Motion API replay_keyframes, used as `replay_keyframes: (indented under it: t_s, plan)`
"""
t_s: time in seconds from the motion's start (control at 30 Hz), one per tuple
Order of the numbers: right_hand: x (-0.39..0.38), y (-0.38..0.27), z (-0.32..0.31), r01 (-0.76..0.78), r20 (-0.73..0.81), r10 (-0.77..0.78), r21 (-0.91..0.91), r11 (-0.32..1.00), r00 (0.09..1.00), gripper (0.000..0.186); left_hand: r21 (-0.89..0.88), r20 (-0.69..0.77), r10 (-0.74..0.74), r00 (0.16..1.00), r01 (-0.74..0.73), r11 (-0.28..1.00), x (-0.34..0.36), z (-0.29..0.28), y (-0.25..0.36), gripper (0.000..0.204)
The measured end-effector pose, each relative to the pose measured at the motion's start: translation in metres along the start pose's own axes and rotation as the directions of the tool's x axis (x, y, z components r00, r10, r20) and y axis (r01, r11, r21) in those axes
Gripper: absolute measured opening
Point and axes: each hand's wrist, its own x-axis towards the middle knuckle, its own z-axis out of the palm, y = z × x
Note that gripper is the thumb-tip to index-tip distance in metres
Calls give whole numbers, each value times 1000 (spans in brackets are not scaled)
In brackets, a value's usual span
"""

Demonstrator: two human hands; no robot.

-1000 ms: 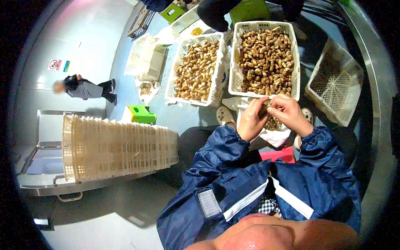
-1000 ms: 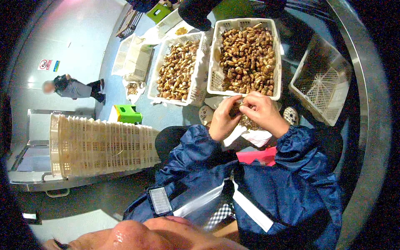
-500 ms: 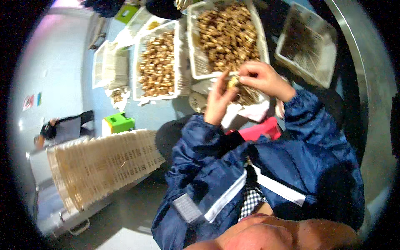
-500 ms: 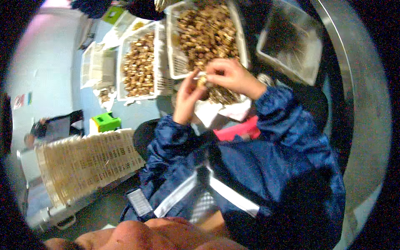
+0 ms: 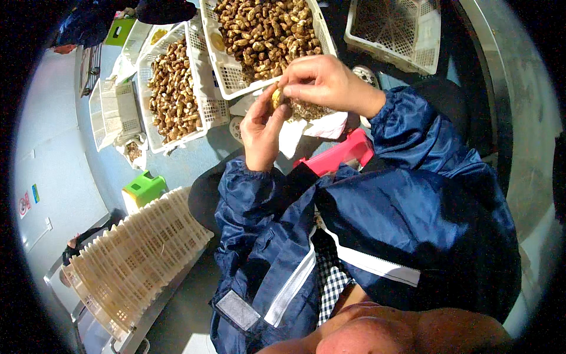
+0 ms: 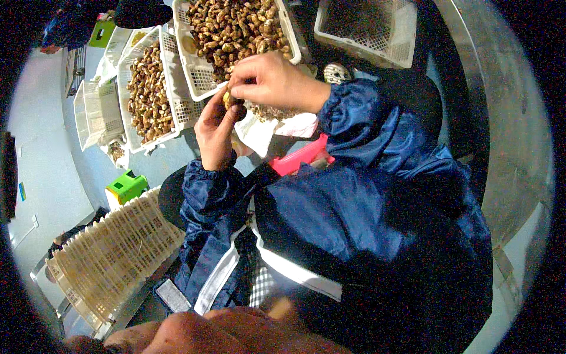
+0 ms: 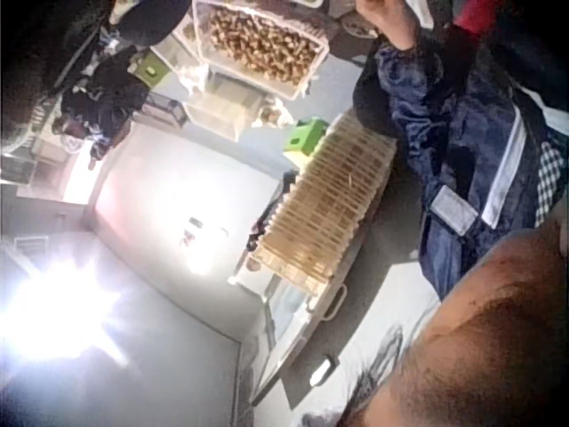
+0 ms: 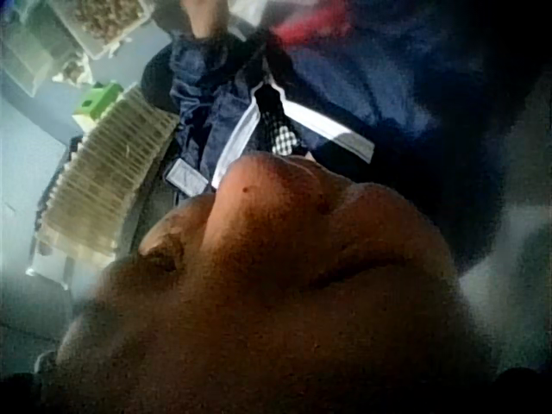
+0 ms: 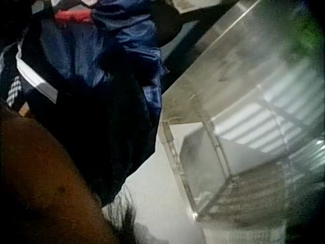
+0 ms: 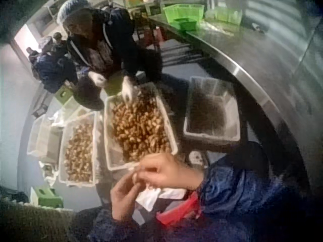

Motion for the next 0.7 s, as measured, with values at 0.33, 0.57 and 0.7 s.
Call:
replay_keyframes:
  t_s: [0.33,0.57,0.7]
  plan:
    - [-2,2,-3,-22,26,20,52,998,999,19,611,21,404,915,-332,719,4,2,0,40]
    - [-9,-6,-2,51,9,-50,-133,990,999,17,630,41,515,856,-422,652,8,5,-2,48]
    - [-3,-1,-13,-314,129,290,249,916,948,18,429,0,403,915,-365,826,7,6,0,53]
